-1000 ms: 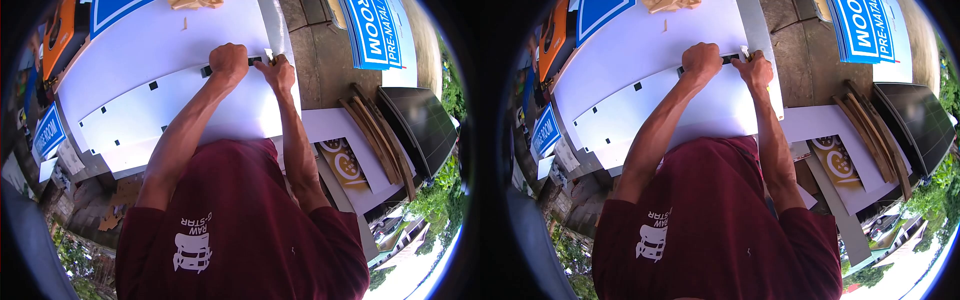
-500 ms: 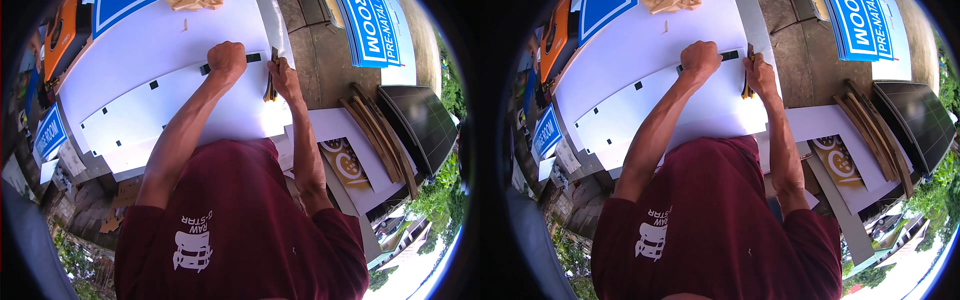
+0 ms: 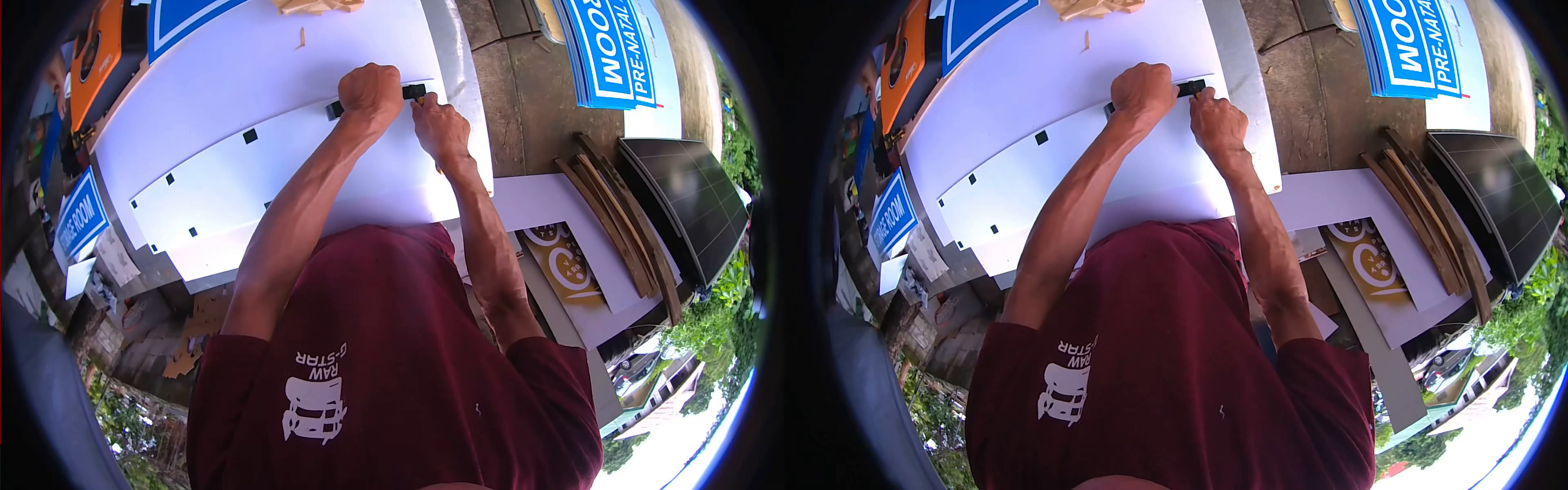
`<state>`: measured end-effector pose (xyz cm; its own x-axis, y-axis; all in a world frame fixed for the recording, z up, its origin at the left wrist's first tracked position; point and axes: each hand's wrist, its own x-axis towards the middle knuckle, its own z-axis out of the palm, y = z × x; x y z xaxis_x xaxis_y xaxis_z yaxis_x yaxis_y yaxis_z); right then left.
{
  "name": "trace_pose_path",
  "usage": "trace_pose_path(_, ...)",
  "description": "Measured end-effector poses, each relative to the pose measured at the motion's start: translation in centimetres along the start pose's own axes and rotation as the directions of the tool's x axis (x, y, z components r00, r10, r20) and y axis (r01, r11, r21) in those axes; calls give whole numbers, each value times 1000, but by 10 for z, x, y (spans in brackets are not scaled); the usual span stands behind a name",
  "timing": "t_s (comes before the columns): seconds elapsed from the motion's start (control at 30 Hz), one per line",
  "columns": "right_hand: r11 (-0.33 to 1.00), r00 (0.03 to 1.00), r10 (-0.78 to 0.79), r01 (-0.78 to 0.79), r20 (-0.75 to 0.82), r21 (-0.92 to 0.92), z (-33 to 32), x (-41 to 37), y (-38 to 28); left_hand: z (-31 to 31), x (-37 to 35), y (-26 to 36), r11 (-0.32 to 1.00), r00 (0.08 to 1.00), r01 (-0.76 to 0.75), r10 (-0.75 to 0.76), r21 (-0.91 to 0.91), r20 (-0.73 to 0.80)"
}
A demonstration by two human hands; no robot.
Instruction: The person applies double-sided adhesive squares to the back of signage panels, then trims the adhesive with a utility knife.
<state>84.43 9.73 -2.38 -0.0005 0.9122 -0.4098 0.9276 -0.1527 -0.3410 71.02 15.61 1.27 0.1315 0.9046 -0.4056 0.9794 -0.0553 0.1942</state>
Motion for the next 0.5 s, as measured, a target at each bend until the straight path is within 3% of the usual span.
trace_pose_path(0.13, 999, 1000, 30, -30, 9, -32, -1, -4, -5, 0, 1, 0, 1000, 1000, 4, -4, -1, 23)
trace_pose_path(0.23, 992, 994, -25, 37, 104, -122, -8, -17, 9, -4, 4, -1, 1000, 1000, 25, -25, 15, 4)
trace_pose_path(0.43, 952, 986, 164, -160, 8, 260, -16, -9, 32, -16, -4, -33, 988, 991, 62, -45, -139, 124)
trace_pose_path(0.5, 966, 973, 226, -219, -39, 138, -20, 2, 20, -25, -22, -49, 966, 994, 12, 15, -256, 104)
